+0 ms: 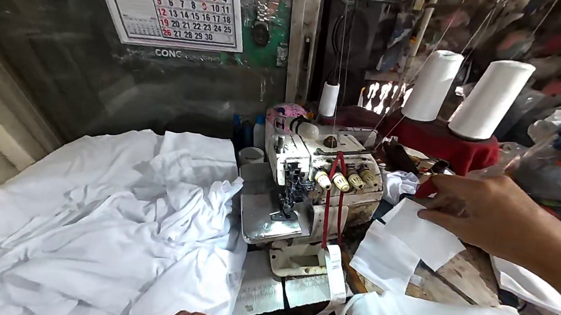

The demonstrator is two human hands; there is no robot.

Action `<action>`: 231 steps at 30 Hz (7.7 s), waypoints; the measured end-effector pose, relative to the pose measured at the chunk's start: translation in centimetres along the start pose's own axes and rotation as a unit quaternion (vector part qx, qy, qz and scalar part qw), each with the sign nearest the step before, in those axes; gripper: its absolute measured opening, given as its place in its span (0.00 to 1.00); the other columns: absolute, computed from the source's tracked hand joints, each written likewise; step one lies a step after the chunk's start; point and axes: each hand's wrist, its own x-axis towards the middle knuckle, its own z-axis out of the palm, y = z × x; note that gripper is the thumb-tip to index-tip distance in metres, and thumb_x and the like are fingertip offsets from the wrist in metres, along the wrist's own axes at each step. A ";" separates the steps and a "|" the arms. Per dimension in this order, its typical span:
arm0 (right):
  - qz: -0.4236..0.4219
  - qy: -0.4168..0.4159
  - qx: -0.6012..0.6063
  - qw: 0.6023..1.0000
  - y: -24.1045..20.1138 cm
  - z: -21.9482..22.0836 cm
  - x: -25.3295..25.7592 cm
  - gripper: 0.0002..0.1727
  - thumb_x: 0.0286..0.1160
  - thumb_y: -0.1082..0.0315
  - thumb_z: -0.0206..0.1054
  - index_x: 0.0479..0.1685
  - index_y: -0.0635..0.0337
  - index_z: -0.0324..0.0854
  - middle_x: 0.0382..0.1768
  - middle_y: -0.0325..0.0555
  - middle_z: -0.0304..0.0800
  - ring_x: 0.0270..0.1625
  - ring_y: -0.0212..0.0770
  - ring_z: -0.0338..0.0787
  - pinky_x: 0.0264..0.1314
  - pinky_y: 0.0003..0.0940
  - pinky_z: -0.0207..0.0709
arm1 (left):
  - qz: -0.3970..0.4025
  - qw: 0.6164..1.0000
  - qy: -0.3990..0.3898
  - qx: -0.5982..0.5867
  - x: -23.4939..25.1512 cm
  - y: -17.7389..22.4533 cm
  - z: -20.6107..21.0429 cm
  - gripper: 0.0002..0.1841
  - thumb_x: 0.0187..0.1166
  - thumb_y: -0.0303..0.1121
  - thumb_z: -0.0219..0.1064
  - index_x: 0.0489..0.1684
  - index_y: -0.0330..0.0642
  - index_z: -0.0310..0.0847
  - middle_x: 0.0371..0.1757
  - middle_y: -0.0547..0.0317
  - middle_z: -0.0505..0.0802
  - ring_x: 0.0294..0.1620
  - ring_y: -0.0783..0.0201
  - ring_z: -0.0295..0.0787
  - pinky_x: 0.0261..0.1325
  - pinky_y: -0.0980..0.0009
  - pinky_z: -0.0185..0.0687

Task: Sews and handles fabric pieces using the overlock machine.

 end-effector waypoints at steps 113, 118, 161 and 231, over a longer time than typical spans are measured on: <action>0.116 0.048 0.688 0.715 -12.5 20.4 0.6 0.16 0.80 0.58 0.71 0.55 0.60 0.80 0.42 0.43 0.92 0.42 0.38 0.93 0.47 0.37 0.90 | -0.051 0.986 0.157 0.000 11.5 -0.6 6.6 0.08 0.75 0.31 0.69 0.47 0.39 0.87 0.40 0.59 0.95 0.40 0.65 0.93 0.44 0.61 0.91; 0.275 0.146 0.592 0.744 -12.2 21.6 1.3 0.18 0.75 0.56 0.75 0.58 0.52 0.81 0.38 0.38 0.94 0.38 0.38 0.94 0.42 0.35 0.91 | -0.091 0.953 0.136 -0.256 11.8 -1.2 8.0 0.10 0.86 0.25 0.59 0.55 0.34 0.84 0.48 0.58 0.95 0.45 0.66 0.93 0.50 0.67 0.93; 0.288 0.047 0.641 0.709 -15.6 18.0 -7.3 0.25 0.80 0.69 0.68 0.76 0.49 0.72 0.41 0.42 0.96 0.18 0.44 0.90 0.11 0.36 0.86 | -0.120 0.965 0.181 -0.149 7.1 2.8 11.4 0.08 0.77 0.34 0.73 0.48 0.41 0.90 0.41 0.65 0.94 0.38 0.74 0.93 0.41 0.74 0.94; 0.181 -0.046 0.923 0.337 -13.5 17.0 -7.6 0.13 0.88 0.64 0.59 0.67 0.50 0.78 0.37 0.48 0.87 0.21 0.24 0.77 0.19 0.15 0.68 | -0.140 0.741 0.004 -0.657 6.1 1.9 9.0 0.12 0.89 0.28 0.57 0.62 0.31 0.75 0.45 0.46 0.90 0.42 0.60 0.90 0.49 0.61 0.90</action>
